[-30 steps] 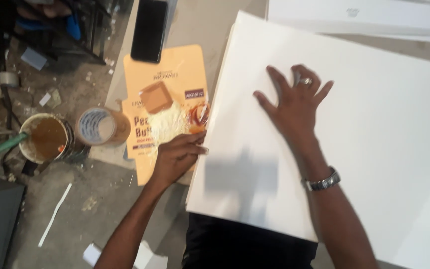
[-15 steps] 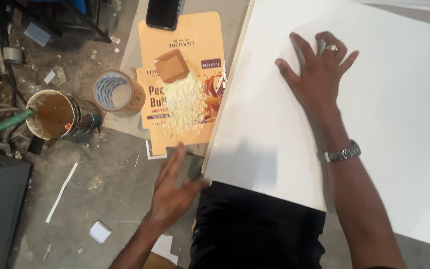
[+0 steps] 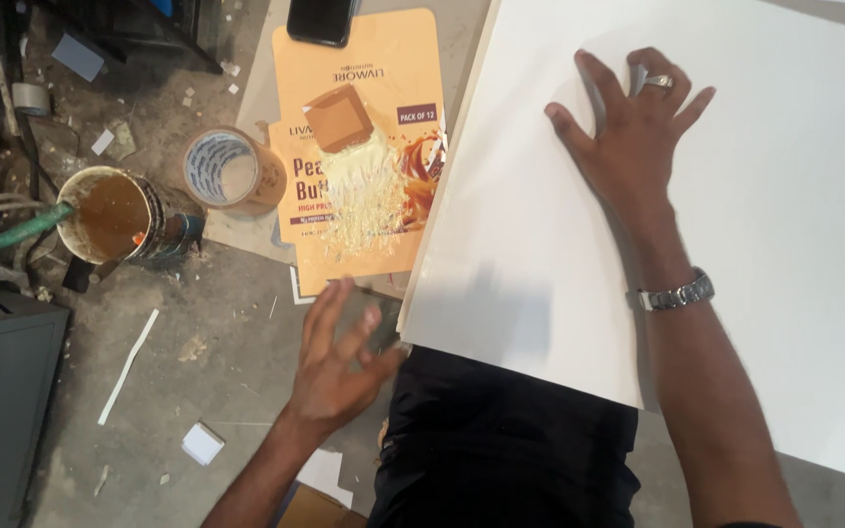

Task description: The recorder is organizing and preparing large white paper or cardboard sheets on a workspace, possibly for printing or packaging.

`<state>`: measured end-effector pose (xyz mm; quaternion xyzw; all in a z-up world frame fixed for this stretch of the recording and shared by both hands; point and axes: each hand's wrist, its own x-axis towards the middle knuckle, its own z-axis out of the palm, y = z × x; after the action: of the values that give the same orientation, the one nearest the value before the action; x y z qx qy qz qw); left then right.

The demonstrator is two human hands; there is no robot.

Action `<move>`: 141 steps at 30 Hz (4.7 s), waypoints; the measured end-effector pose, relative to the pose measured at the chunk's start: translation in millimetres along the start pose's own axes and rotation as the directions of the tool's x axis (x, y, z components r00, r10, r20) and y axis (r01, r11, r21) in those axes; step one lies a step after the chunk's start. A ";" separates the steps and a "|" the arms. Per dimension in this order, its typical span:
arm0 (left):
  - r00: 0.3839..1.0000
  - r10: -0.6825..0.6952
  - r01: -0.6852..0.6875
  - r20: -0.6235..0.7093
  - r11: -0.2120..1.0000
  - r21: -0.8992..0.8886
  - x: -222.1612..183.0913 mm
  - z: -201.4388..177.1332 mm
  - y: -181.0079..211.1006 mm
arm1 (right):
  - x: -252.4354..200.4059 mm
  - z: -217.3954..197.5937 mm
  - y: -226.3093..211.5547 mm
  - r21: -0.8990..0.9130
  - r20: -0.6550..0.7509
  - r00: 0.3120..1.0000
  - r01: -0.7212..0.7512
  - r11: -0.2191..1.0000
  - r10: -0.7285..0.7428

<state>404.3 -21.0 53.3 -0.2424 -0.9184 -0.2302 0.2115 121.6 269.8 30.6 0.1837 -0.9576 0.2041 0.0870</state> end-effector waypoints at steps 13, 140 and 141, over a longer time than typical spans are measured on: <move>0.972 -0.235 0.236 0.029 0.952 -0.194 -11.8 -1.0 1.4 | -1.0 -1.5 -0.2 0.015 0.009 1.000 -0.010 1.000 0.010; 0.883 -0.468 0.409 0.009 0.761 -0.503 27.9 -1.0 56.2 | -3.9 -1.5 2.0 0.113 -0.105 0.994 -0.013 0.994 0.024; 0.884 -0.468 0.402 -0.003 0.763 -0.506 43.9 4.1 62.5 | -4.5 -1.4 5.0 0.107 -0.111 0.994 -0.002 0.994 0.014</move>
<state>402.2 45.0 92.0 -0.0524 -0.8444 -0.5137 0.1426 124.0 276.1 28.9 0.1725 -0.9397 0.2652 0.1297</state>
